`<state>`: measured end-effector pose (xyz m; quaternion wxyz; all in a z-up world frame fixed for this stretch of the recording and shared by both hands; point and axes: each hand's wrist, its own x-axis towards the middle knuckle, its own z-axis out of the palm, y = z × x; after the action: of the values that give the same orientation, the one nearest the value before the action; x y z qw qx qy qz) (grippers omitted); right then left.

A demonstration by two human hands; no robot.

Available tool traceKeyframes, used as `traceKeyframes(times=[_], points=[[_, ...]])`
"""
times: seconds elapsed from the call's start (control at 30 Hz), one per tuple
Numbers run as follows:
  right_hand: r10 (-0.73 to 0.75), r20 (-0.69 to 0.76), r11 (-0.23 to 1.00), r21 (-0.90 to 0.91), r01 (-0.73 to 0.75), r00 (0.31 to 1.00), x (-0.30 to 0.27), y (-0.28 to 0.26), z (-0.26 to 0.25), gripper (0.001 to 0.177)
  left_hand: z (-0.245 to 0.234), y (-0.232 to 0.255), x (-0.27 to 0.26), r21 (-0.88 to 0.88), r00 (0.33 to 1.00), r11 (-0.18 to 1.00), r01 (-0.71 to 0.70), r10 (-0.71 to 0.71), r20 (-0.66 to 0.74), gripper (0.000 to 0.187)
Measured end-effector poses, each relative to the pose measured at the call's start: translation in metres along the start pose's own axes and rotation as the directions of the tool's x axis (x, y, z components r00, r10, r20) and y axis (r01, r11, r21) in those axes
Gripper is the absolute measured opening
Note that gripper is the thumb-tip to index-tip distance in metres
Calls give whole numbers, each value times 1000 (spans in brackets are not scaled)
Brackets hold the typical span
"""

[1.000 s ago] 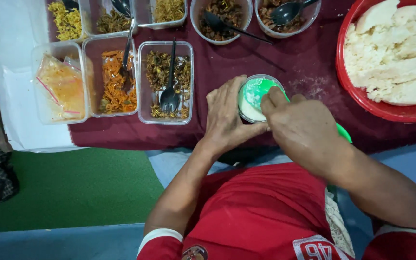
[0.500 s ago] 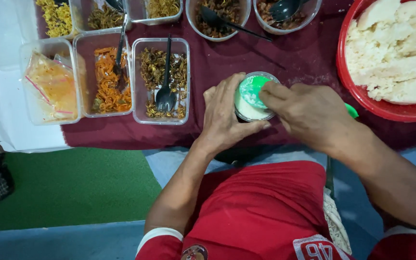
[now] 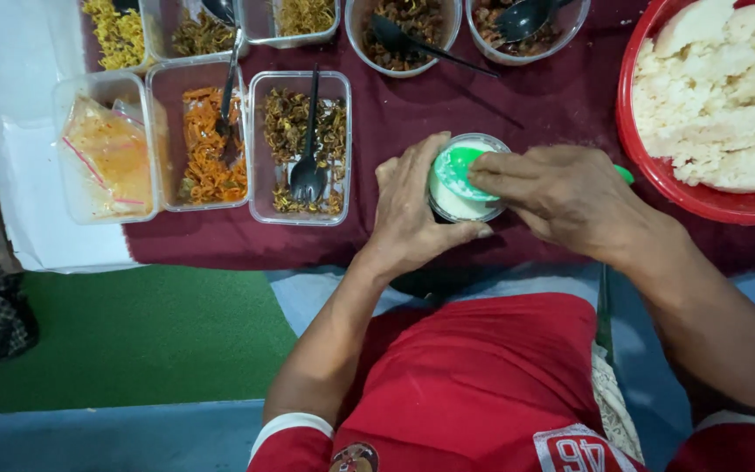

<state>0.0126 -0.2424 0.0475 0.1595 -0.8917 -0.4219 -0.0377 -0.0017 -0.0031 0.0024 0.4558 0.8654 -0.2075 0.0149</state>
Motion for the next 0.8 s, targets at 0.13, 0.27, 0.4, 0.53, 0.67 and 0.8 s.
traceKeyframes(times=[0.13, 0.27, 0.4, 0.53, 0.67, 0.8], points=[[2, -23, 996, 93, 0, 1000, -5, 0, -1, 41, 3, -7, -3, 4, 1000, 1000, -13, 13, 14, 115], [-6, 19, 997, 74, 5, 1000, -14, -1, -1, 46, 2, -4, -3, -5, 999, 1000, -23, 23, 22, 111], [80, -119, 971, 232, -51, 990, -18, -16, -7, 39, 2, 1, -4, 23, 1000, 1000, 9, -9, 5, 117], [255, -244, 914, 377, -151, 936, -22, -32, -6, 32, 7, -4, -7, 79, 997, 995, -57, 61, -55, 123], [334, -281, 890, 409, -203, 900, -27, -42, -5, 31, 12, -6, -8, 121, 995, 991, -48, 59, -83, 120], [368, -324, 912, 308, -270, 872, -37, -46, 1, 30, 10, -3, -8, 104, 996, 994, -23, 31, -78, 108]])
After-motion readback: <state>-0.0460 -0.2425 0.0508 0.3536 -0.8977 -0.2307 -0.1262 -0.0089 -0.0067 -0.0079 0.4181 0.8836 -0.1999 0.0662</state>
